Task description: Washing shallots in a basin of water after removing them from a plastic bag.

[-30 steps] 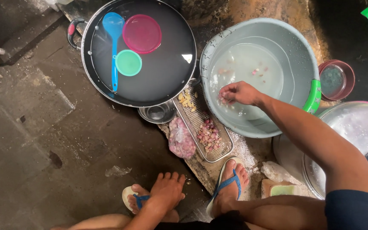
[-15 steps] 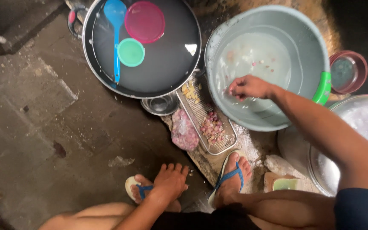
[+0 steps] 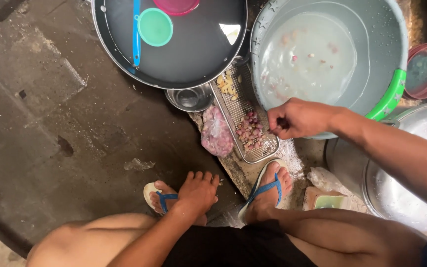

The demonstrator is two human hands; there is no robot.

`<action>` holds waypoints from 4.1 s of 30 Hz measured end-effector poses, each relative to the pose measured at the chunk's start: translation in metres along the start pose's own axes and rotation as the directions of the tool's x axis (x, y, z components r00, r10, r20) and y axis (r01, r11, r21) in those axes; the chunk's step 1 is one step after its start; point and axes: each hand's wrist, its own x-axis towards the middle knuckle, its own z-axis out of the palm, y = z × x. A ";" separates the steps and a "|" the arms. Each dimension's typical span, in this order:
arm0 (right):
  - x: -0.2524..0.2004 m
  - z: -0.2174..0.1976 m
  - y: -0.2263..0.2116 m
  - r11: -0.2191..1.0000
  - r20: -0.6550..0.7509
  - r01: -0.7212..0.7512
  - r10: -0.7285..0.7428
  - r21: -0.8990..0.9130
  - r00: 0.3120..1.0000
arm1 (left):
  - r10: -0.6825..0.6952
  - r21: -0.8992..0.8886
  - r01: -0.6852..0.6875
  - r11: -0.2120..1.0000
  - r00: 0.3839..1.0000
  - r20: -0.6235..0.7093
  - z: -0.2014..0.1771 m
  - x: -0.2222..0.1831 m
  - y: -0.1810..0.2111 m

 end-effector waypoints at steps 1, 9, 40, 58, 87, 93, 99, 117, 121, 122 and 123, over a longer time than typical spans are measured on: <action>-0.001 0.003 -0.001 1.000 -0.003 0.000 0.000 -0.001 1.000 | 0.000 0.003 0.000 1.000 1.000 -0.003 0.001 0.001 0.000; -0.009 0.004 -0.020 0.994 0.023 -0.091 0.092 -0.055 0.995 | 0.004 0.010 -0.003 1.000 1.000 -0.018 0.005 0.002 0.000; 0.041 -0.056 0.101 0.994 -0.658 -0.062 -0.010 -0.087 0.753 | 0.006 0.041 0.005 0.999 0.966 -0.259 0.043 0.021 0.001; 0.087 -0.017 0.075 0.985 -0.273 -0.175 0.165 -0.009 0.948 | 0.013 0.018 -0.008 1.000 0.968 -0.250 0.039 0.014 -0.002; 0.030 -0.018 0.190 0.831 -0.471 -0.386 0.175 -0.399 0.864 | 0.007 0.044 0.003 0.999 0.975 -0.220 0.034 0.022 -0.006; 0.041 -0.012 0.139 0.884 -0.389 -0.410 0.305 -0.224 0.869 | 0.018 0.046 -0.008 0.999 0.977 -0.213 0.034 0.024 -0.002; 0.014 -0.033 0.076 0.845 -0.406 -0.530 0.459 -0.076 0.790 | 0.012 0.022 -0.007 1.000 0.975 -0.223 0.031 0.021 -0.006; 0.002 -0.039 0.088 0.830 -0.266 -0.537 0.488 -0.153 0.831 | 0.043 0.044 -0.034 0.998 0.973 -0.228 0.032 0.024 -0.011; 0.027 -0.017 0.123 0.819 -0.219 -0.549 0.512 -0.165 0.830 | 0.037 0.060 -0.025 0.998 0.975 -0.221 0.030 0.022 -0.008; 0.031 -0.014 0.128 0.835 -0.210 -0.550 0.534 -0.024 0.819 | 0.044 0.065 -0.030 0.997 0.973 -0.226 0.030 0.022 -0.008; 0.035 -0.010 0.133 0.832 -0.196 -0.542 0.554 0.118 0.809 | 0.051 0.072 -0.035 0.997 0.972 -0.230 0.031 0.022 -0.007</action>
